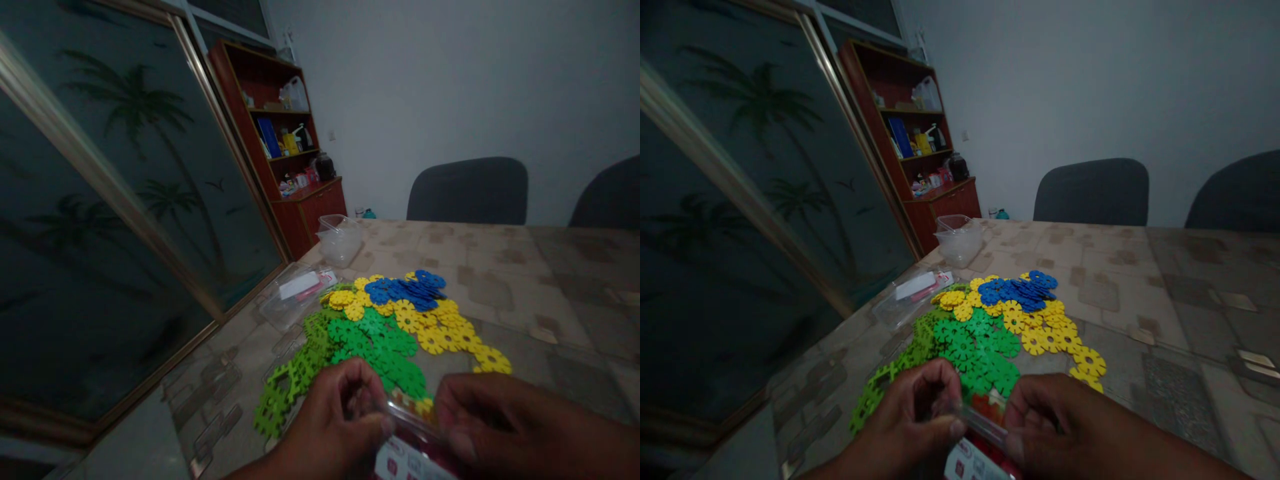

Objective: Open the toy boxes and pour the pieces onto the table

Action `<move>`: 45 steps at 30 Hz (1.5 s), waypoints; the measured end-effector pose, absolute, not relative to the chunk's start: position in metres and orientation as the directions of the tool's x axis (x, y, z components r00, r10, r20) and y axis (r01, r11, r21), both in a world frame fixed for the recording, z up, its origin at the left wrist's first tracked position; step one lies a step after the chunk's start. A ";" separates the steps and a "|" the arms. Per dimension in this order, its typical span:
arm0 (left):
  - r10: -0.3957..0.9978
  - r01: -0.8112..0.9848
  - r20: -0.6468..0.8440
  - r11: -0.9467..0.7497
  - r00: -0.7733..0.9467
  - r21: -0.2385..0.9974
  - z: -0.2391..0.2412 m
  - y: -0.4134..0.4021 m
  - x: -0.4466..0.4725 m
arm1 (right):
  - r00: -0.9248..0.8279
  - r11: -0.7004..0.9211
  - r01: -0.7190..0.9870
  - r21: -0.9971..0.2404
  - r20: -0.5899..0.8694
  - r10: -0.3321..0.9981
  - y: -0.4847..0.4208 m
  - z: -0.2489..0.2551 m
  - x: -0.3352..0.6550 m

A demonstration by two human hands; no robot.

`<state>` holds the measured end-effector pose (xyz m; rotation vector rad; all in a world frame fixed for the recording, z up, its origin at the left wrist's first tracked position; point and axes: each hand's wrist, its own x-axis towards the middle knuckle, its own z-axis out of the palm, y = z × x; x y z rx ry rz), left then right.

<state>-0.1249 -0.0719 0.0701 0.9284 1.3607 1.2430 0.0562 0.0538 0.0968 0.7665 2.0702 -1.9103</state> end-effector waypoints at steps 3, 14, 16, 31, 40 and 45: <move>0.963 -0.039 -0.204 0.201 -0.175 0.979 0.077 -0.070 -0.121 | -0.806 0.042 0.559 -0.828 -0.530 0.264 0.046 0.108 0.032; 0.941 -0.094 -0.275 0.261 -0.197 0.961 0.070 -0.065 -0.120 | -0.790 0.185 0.567 -0.803 -0.467 0.397 0.045 0.099 0.025; 0.941 -0.096 -0.279 0.265 -0.189 0.959 0.071 -0.064 -0.120 | -0.780 0.210 0.595 -0.775 -0.495 0.382 0.046 0.100 0.024; 0.951 -0.064 -0.260 0.253 -0.166 0.965 0.064 -0.062 -0.123 | -0.761 0.028 0.594 -0.804 -0.551 0.344 0.048 0.101 0.011; 0.917 -0.165 -0.366 0.390 0.156 0.906 0.073 -0.062 -0.151 | -0.850 -0.201 0.427 -0.882 -0.467 0.243 0.048 0.084 0.013; 0.919 -0.212 -0.373 0.393 0.131 0.895 0.072 -0.064 -0.149 | -0.858 -0.177 0.436 -0.882 -0.467 0.213 0.048 0.087 0.012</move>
